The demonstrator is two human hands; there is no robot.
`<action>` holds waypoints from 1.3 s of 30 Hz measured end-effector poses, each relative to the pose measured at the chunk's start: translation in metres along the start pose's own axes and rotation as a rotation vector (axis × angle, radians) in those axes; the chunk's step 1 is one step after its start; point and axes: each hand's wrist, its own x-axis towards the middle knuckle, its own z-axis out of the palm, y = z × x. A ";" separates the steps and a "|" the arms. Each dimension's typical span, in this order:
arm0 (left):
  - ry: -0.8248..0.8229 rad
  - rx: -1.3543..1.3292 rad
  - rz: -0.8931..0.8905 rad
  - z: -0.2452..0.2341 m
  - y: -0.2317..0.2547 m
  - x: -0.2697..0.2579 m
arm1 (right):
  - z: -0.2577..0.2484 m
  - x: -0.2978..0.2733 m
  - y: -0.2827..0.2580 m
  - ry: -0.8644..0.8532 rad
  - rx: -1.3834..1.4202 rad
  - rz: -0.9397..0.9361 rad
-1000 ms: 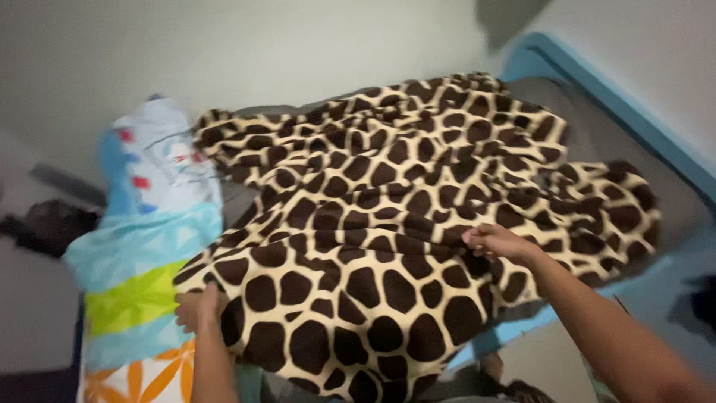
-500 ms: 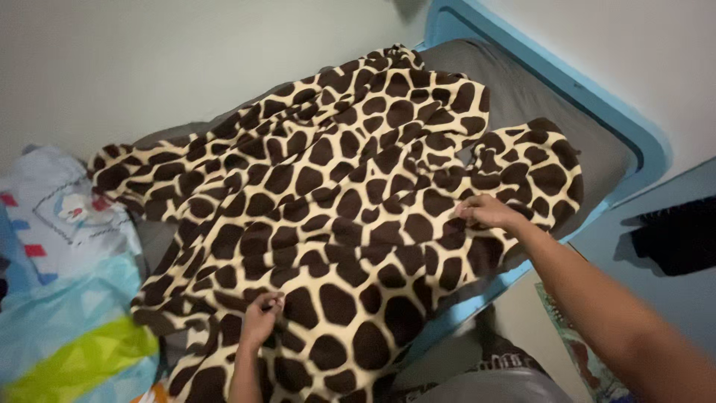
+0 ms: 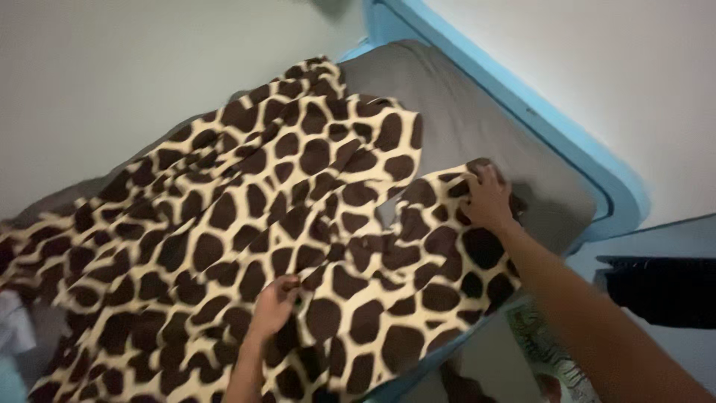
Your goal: The person spreads a giraffe-patterned blanket over a bed, smoothing and tucking the edges around the mattress. They then adjust a colorful pillow at the head of the bed.
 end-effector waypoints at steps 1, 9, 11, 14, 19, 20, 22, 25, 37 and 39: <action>-0.003 -0.023 0.042 0.017 0.018 0.018 | 0.000 0.002 0.010 0.039 0.041 0.041; -0.073 0.100 0.264 0.146 0.125 0.107 | -0.015 -0.052 0.027 -0.404 0.978 0.289; -0.034 0.224 0.225 0.165 0.145 0.119 | -0.028 -0.084 0.043 -0.653 1.161 0.281; -0.122 0.584 0.109 0.179 0.169 0.134 | -0.058 -0.136 0.089 -0.762 1.191 0.381; -0.523 1.006 -0.016 0.194 0.186 0.156 | -0.082 -0.203 0.168 -0.171 1.136 0.690; -0.574 1.064 -0.027 0.195 0.190 0.164 | -0.078 -0.206 0.180 -0.111 1.111 0.723; -0.603 1.101 0.019 0.193 0.206 0.187 | -0.061 -0.217 0.192 -0.114 0.941 0.798; -0.393 1.030 0.048 0.178 0.253 0.232 | -0.030 -0.227 0.202 -0.202 0.916 0.757; -0.336 0.198 0.627 0.230 0.438 0.249 | -0.054 -0.145 0.166 -0.190 0.643 0.486; -0.215 0.308 0.705 0.228 0.407 0.230 | -0.057 -0.124 0.164 -0.121 0.679 0.392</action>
